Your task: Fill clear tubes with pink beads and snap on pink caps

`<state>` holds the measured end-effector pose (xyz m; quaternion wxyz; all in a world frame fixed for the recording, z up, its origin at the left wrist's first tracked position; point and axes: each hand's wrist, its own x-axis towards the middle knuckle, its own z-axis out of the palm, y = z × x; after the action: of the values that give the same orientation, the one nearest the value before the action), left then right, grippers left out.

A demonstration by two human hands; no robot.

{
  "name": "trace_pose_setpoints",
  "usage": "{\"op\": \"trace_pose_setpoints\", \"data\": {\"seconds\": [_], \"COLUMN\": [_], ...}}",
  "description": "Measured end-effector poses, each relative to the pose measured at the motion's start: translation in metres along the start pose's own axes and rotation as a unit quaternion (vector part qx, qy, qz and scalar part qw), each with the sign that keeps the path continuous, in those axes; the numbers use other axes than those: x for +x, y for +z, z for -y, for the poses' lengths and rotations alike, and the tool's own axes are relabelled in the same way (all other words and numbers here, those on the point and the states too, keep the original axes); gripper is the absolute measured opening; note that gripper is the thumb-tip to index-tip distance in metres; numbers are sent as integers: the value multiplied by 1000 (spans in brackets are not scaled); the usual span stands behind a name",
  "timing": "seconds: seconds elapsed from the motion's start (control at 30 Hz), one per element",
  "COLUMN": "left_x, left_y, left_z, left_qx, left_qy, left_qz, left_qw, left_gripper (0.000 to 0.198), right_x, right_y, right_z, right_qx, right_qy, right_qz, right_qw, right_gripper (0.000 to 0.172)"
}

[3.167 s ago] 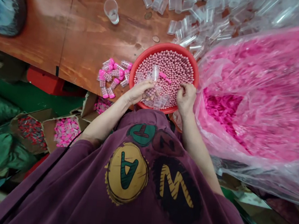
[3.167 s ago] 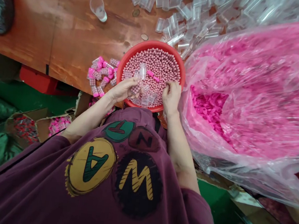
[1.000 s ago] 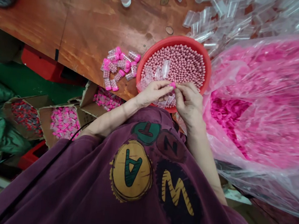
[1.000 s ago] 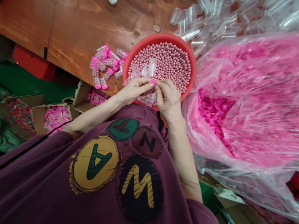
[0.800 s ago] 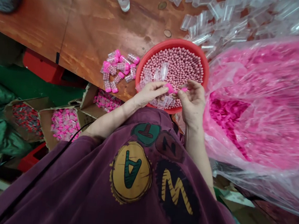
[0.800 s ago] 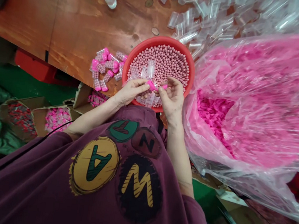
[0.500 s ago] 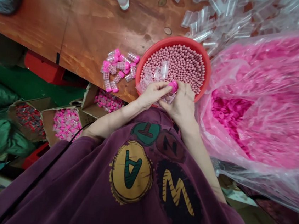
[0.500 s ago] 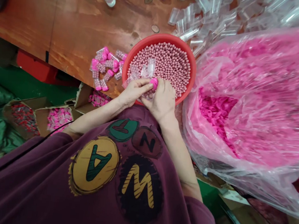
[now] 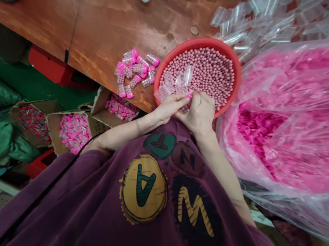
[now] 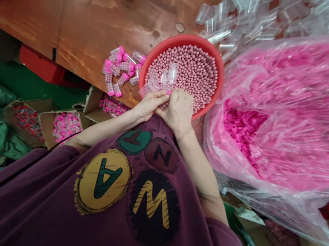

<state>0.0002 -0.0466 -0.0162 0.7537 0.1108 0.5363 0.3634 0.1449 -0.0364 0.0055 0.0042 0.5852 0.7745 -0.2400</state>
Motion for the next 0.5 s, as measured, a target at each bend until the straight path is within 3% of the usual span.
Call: {"op": "trace_pose_setpoints", "data": {"seconds": [0.17, 0.27, 0.33, 0.4, 0.5], "left_x": [2, 8, 15, 25, 41], "left_y": [-1, -12, -33, -68, -131], "left_z": [6, 4, -1, -10, -28], "left_qx": [-10, 63, 121, 180, 279], "left_qy": [-10, 2, 73, 168, 239], "left_qz": [-47, -76, -96, -135, -248], "left_qw": [999, 995, 985, 960, 896], "left_gripper": [31, 23, 11, 8, 19], "right_x": [-1, 3, 13, 33, 74], "right_y": [27, 47, 56, 62, 73], "right_z": [4, 4, -3, -16, -37], "right_qx": [44, 115, 178, 234, 260], "right_qy": [14, -5, -51, -55, 75], "right_qz": [6, -9, -17, -42, -115], "right_qw": [999, 993, 983, 970, 956], "right_gripper": [39, 50, 66, 66, 53]}}
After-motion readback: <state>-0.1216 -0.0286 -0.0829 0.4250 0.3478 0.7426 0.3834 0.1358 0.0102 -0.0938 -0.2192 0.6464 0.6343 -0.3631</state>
